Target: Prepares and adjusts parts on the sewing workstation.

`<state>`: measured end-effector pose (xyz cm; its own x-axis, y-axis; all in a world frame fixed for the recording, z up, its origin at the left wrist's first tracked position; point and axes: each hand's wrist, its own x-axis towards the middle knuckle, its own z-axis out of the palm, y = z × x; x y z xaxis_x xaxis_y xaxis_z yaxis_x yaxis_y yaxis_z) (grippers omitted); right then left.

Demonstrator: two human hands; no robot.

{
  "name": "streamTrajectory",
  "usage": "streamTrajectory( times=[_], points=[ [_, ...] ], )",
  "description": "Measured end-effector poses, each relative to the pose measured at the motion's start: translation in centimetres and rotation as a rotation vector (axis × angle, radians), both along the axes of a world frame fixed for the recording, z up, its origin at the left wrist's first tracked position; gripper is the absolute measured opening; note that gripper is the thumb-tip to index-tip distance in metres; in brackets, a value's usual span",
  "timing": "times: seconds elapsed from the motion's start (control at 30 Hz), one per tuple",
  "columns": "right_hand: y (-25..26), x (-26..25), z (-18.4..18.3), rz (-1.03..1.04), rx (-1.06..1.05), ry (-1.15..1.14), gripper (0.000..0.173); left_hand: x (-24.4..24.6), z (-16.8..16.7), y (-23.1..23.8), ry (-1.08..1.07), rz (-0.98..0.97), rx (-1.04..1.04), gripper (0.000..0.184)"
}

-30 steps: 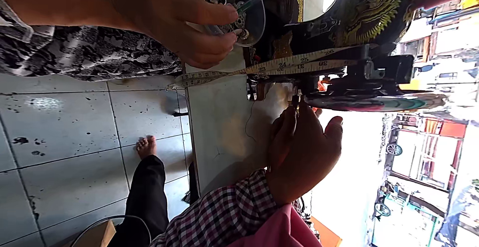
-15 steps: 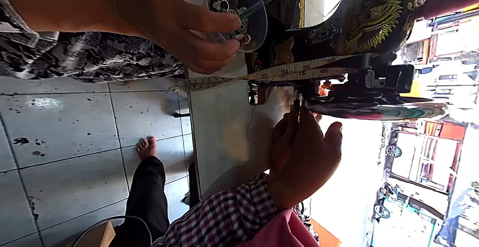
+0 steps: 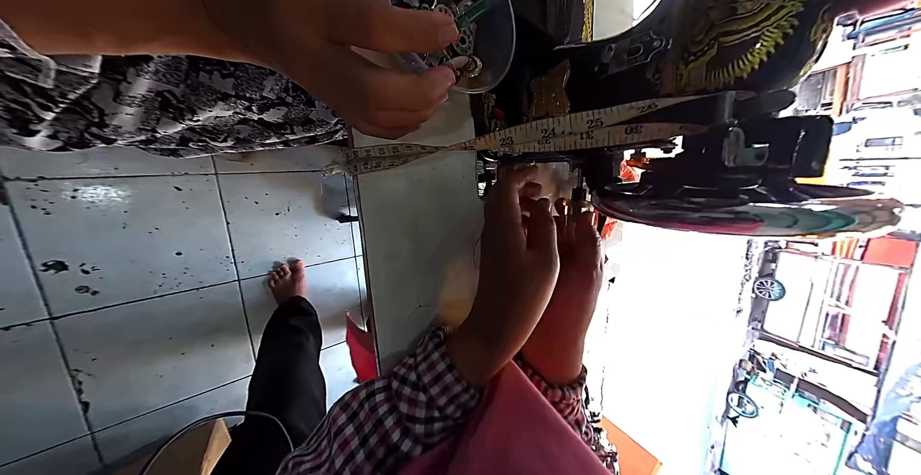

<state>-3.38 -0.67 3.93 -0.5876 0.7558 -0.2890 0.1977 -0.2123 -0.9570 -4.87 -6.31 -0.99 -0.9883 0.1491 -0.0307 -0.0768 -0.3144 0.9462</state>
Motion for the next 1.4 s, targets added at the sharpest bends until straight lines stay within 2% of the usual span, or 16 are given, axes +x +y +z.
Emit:
streamTrajectory(
  times=[0.03, 0.1, 0.13, 0.23, 0.3, 0.37, 0.43, 0.5, 0.6, 0.73, 0.93, 1.03, 1.17, 1.2, 1.3, 1.4],
  points=[
    [-0.4, -0.4, 0.6, -0.031, -0.032, -0.019, 0.039, -0.3, 0.6, 0.2, -0.024, -0.034, -0.033, 0.038],
    [-0.5, -0.3, 1.3, -0.026, -0.118, -0.044, 0.040, -2.5, 5.4, -0.8, -0.325, -0.322, -0.094, 0.039],
    [-0.4, -0.3, 1.5, -0.014, -0.187, -0.035, 0.042, -2.8, 5.6, -0.6, -0.335, -0.370, -0.115, 0.036],
    [0.7, 0.2, 0.9, -0.036, -0.413, 0.023, 0.048, 0.0, -3.3, 3.6, 0.083, -0.160, -0.195, 0.027],
    [0.9, 0.0, 0.7, -0.060, -0.348, 0.010, 0.045, -0.6, -5.4, 4.2, 0.082, -0.231, -0.171, 0.024],
    [1.6, 0.3, 0.0, 0.014, -0.279, 0.063, 0.040, -1.5, -4.2, 4.2, 0.091, -0.197, -0.195, 0.020],
    [1.8, 0.5, -0.2, 0.097, -0.253, 0.138, 0.038, -3.9, 2.2, 1.7, -0.112, -0.382, -0.230, 0.022],
    [1.4, 0.6, 0.2, 0.088, -0.204, 0.121, 0.032, -5.4, 5.5, 0.8, -0.221, -0.461, -0.276, 0.024],
    [1.5, 1.0, 0.1, 0.049, -0.037, -0.020, 0.017, -5.0, 5.3, 1.1, -0.183, -0.417, -0.290, 0.023],
    [0.3, 0.0, 0.4, 0.068, 0.169, -0.098, 0.023, -5.1, 5.2, 0.9, -0.206, -0.397, -0.277, 0.021],
    [-1.5, -0.9, 1.2, -0.004, 0.049, -0.103, 0.033, -4.5, 4.8, 1.0, -0.171, -0.326, -0.266, 0.026],
    [-1.9, -1.7, 2.2, -0.041, -0.056, -0.186, 0.041, -5.1, 4.7, 0.4, -0.231, -0.423, -0.208, 0.028],
    [2.3, 2.5, -2.1, 0.234, -0.125, 0.053, 0.041, -5.2, 4.5, 0.8, -0.224, -0.432, -0.222, 0.025],
    [3.3, 3.2, -2.8, 0.318, -0.108, 0.102, 0.042, -5.1, 4.3, 1.0, -0.193, -0.403, -0.214, 0.023],
    [1.5, 1.4, 0.5, 0.185, 0.031, -0.102, 0.027, -4.7, 4.0, 1.5, -0.139, -0.353, -0.202, 0.020],
    [0.8, 0.9, 0.6, 0.109, 0.200, -0.177, 0.021, -4.8, 4.2, 1.4, -0.158, -0.375, -0.236, 0.021]
  ],
)
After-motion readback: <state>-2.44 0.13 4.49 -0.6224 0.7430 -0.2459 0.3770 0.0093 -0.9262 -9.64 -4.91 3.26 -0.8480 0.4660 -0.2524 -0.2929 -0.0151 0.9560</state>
